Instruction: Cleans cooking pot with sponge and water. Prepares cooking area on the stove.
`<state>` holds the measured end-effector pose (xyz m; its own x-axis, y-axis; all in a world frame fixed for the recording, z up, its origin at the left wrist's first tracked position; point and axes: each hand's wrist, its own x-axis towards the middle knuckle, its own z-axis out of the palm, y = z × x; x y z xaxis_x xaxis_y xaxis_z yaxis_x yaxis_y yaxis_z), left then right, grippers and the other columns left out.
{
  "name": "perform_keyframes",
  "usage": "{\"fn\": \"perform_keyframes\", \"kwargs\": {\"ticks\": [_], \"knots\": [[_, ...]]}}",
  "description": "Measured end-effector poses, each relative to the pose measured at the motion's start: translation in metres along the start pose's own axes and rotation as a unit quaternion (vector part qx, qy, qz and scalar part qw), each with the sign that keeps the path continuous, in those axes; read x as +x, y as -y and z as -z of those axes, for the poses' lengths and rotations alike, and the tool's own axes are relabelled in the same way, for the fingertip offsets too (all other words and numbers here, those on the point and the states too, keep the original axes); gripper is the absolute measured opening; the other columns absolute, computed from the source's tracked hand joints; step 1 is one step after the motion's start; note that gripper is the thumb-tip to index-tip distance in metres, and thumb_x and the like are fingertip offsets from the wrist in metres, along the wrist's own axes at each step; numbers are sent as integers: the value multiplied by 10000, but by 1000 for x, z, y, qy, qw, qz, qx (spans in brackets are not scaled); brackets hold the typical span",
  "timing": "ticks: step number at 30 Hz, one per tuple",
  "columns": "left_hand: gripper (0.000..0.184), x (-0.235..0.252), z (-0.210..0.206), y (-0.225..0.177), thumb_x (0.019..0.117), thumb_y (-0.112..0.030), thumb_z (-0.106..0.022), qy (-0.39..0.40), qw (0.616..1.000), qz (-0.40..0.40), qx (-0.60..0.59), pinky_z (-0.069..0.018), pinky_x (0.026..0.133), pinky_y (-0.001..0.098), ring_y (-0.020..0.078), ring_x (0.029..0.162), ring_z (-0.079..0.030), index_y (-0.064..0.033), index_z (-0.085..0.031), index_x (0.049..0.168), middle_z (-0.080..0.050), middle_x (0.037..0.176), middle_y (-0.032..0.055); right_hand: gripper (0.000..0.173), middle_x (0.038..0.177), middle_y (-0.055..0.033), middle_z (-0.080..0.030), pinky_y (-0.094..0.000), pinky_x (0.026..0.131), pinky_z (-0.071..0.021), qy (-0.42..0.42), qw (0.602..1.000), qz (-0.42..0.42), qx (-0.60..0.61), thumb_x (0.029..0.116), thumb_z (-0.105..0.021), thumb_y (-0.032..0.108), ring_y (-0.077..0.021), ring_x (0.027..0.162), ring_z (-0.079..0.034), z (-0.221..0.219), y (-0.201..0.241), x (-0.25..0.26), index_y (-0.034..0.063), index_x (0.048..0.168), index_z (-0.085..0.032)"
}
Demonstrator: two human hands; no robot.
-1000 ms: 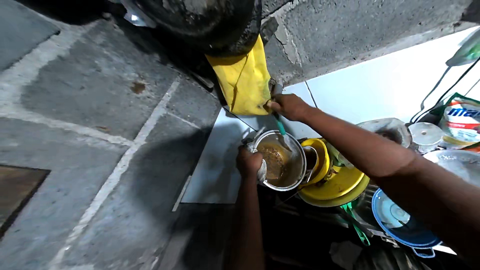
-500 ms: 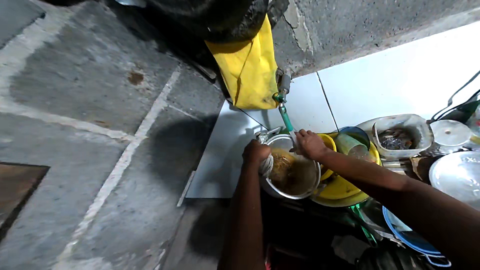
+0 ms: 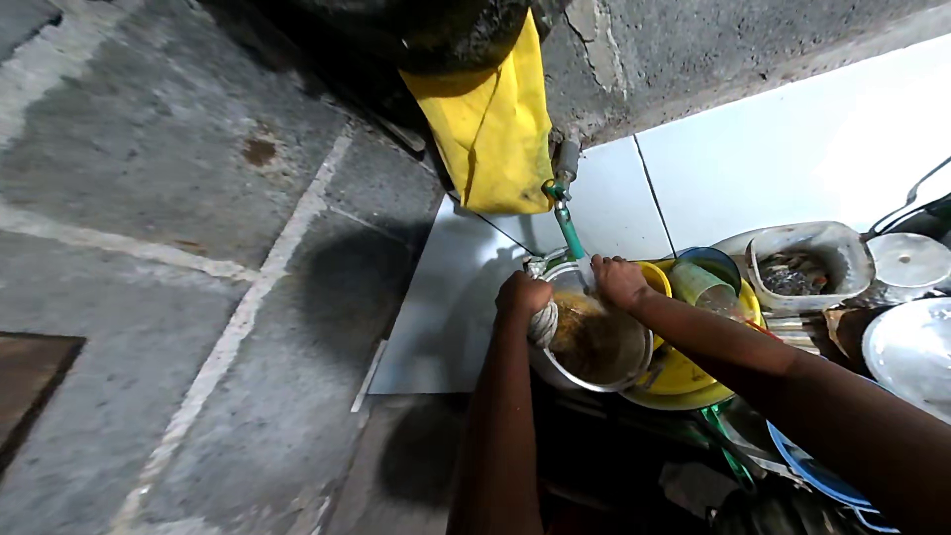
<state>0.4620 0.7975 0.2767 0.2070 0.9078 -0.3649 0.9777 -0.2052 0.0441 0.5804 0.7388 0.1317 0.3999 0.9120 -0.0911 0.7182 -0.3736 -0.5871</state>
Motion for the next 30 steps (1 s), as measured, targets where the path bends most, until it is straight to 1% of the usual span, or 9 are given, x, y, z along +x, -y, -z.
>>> {"fn": "perform_keyframes", "kwargs": {"ticks": [6,9,13,15,18,20,22,26,30], "knots": [[457,-5,-11,7,928,-262,-697,-22,999,-18,-36,-484,917,642,441,1114,-619,53,-590,1242,-638,1172,293,445,1217,-263,-656,-610,858,-541,4,1000,-10,0,1011,-628,301,-458,1164,-641,1,0,0,-13,1314,-541],[445,1,-18,10,921,-248,-704,-20,999,-13,-45,-487,922,624,427,1114,-620,45,-592,1237,-639,1168,284,365,1225,-273,-643,-613,866,-538,8,1000,-23,1,1056,-524,210,-469,1156,-639,1,1,2,-23,1336,-515],[463,-3,-25,7,915,-244,-706,-33,998,-21,-48,-489,932,609,410,1119,-625,31,-582,1266,-646,1168,268,390,1262,-254,-620,-595,841,-557,-1,1000,-10,0,1020,-596,177,-450,1161,-638,-4,-6,2,-8,1347,-492],[486,-4,-27,9,914,-229,-706,-51,997,-23,-60,-491,940,611,416,1132,-624,30,-563,1300,-645,1181,271,413,1353,-236,-580,-573,901,-561,-57,996,58,25,1011,-618,117,-443,1231,-601,-7,-16,-3,10,1393,-505],[533,-4,-28,14,890,-193,-737,-81,992,-32,-92,-487,940,615,423,1124,-624,29,-538,1332,-642,1178,278,491,1444,-218,-544,-503,1074,-491,-156,952,256,63,920,-673,-16,-420,1353,-508,-16,-35,-11,23,1400,-578],[556,-6,-31,16,880,-184,-749,-90,990,-38,-102,-490,932,621,425,1110,-629,23,-526,1345,-644,1167,279,322,1294,-187,-643,-488,1070,-498,-94,943,297,117,954,-640,7,-355,1254,-597,-18,-37,-8,44,1269,-687],[584,-9,-37,17,877,-182,-750,-100,988,-42,-114,-494,931,623,423,1109,-635,7,-507,1373,-652,1164,268,275,1158,-233,-688,-559,1011,-507,51,966,206,150,1069,-543,186,-386,1124,-663,-20,-32,4,-11,1187,-695],[607,-18,-47,19,867,-149,-770,-138,969,-54,-197,-492,955,582,393,1130,-623,16,-501,1385,-644,1191,264,439,1353,-291,-600,-591,1118,-407,171,966,79,177,1068,-543,279,-440,1290,-563,-59,-36,18,-46,1361,-588],[551,-13,-65,24,829,-69,-763,-155,949,-40,-272,-530,901,516,330,1038,-653,22,-543,1327,-659,1123,230,470,1435,-272,-546,-561,1158,-372,255,941,128,181,1052,-574,258,-410,1358,-507,-93,-24,-31,-41,1415,-546]]}}
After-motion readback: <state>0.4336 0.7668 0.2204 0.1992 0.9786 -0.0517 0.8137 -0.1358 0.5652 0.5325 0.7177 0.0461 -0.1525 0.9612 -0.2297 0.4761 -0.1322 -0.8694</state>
